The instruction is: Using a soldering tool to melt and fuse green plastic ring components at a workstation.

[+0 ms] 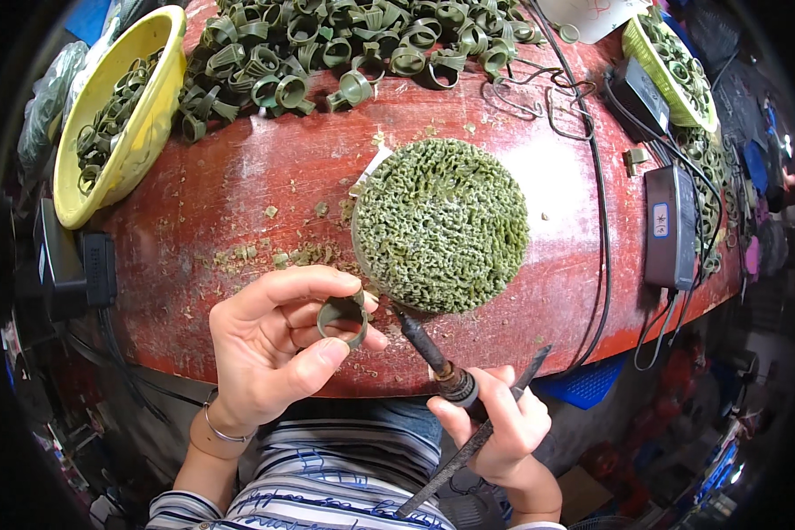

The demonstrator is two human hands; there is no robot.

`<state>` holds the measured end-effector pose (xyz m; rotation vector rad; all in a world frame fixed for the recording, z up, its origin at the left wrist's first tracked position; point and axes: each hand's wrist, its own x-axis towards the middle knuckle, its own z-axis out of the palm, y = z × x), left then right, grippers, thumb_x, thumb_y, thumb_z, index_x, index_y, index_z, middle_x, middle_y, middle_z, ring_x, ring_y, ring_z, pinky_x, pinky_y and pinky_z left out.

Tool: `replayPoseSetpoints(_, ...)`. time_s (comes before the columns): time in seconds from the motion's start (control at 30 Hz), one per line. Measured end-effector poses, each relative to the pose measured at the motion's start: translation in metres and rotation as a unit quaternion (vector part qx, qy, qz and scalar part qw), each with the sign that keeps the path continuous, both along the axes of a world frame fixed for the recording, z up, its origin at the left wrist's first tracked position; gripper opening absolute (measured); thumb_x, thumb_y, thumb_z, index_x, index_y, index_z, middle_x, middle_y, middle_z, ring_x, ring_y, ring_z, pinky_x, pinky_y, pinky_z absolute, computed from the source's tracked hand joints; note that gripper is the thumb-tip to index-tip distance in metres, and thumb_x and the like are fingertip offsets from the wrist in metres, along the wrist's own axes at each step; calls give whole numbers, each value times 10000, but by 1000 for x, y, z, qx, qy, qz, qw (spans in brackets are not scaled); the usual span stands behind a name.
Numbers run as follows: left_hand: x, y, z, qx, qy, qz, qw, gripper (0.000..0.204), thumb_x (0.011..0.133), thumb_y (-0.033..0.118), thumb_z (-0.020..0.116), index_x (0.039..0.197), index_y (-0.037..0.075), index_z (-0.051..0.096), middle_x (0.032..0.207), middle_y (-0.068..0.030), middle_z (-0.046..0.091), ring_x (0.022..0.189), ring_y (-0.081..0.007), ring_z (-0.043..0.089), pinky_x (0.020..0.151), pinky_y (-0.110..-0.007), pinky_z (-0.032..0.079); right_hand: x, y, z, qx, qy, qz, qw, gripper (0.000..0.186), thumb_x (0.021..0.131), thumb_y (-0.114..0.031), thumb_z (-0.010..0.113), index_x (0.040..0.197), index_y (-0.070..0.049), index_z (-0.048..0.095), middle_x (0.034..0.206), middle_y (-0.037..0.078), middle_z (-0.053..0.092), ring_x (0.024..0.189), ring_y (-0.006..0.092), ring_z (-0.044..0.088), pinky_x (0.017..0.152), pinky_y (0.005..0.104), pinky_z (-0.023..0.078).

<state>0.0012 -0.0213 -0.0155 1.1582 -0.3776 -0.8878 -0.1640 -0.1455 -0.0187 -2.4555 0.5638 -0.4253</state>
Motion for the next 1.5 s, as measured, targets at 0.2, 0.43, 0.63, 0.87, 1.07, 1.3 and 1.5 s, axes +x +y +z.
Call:
replayPoseSetpoints(0.2, 0, 3, -7, -22, 1, -13, 1000, 355, 765, -87, 581, 1114, -62, 525, 1048, -92, 541, 936, -147, 587, 815, -230, 491, -2, 0, -3, -9, 5, 8, 1000, 343, 667, -220, 764, 846, 20, 596, 605, 87, 559, 475, 201, 552, 454, 256, 438)
replayPoseSetpoints(0.43, 0, 3, -8, -25, -3, -10, 1000, 356, 764, -83, 584, 1114, -62, 525, 1046, -92, 540, 940, -151, 586, 819, -234, 490, 0, 0, -2, -11, 7, 12, 1000, 340, 663, -217, 769, 839, 20, 600, 592, 83, 553, 471, 197, 551, 454, 254, 438)
replayPoseSetpoints(0.63, 0, 3, -8, -29, -5, -8, 1000, 355, 765, -83, 582, 1114, -65, 523, 1049, -95, 537, 943, -156, 585, 824, -243, 492, 0, 1, -4, -19, 2, 8, 1000, 348, 649, -222, 779, 826, 19, 602, 590, 82, 553, 467, 194, 549, 451, 252, 441)
replayPoseSetpoints(0.87, 1, 2, -8, -31, -6, -7, 999, 354, 765, -86, 579, 1114, -67, 522, 1048, -101, 538, 938, -164, 591, 815, -244, 498, -1, 0, -6, -28, 2, 6, 1000, 367, 640, -249, 784, 820, 16, 604, 578, 81, 550, 450, 192, 540, 440, 252, 437)
replayPoseSetpoints(1.07, 0, 2, -8, -32, -5, -9, 999, 360, 765, -91, 573, 1120, -69, 516, 1052, -108, 539, 932, -171, 597, 808, -242, 501, -2, 1, -6, -35, 9, 5, 999, 372, 639, -262, 782, 817, 12, 605, 578, 79, 552, 445, 192, 537, 434, 252, 433)
replayPoseSetpoints(1.3, -1, 0, -1, 18, -8, 13, 1000, 371, 725, -81, 529, 1094, -98, 490, 980, -193, 588, 852, -264, 632, 793, -332, 515, -2, 0, -4, -8, 8, 10, 1000, 343, 662, -229, 762, 843, 13, 600, 609, 92, 560, 470, 206, 552, 451, 261, 441)
replayPoseSetpoints(1.5, -1, -1, 0, 17, -10, 16, 1000, 369, 729, -74, 535, 1095, -95, 492, 979, -189, 592, 853, -261, 634, 792, -325, 513, -5, -2, -1, 33, 37, -55, 997, 292, 704, -192, 724, 845, 24, 586, 616, 99, 540, 498, 237, 544, 463, 291, 422)
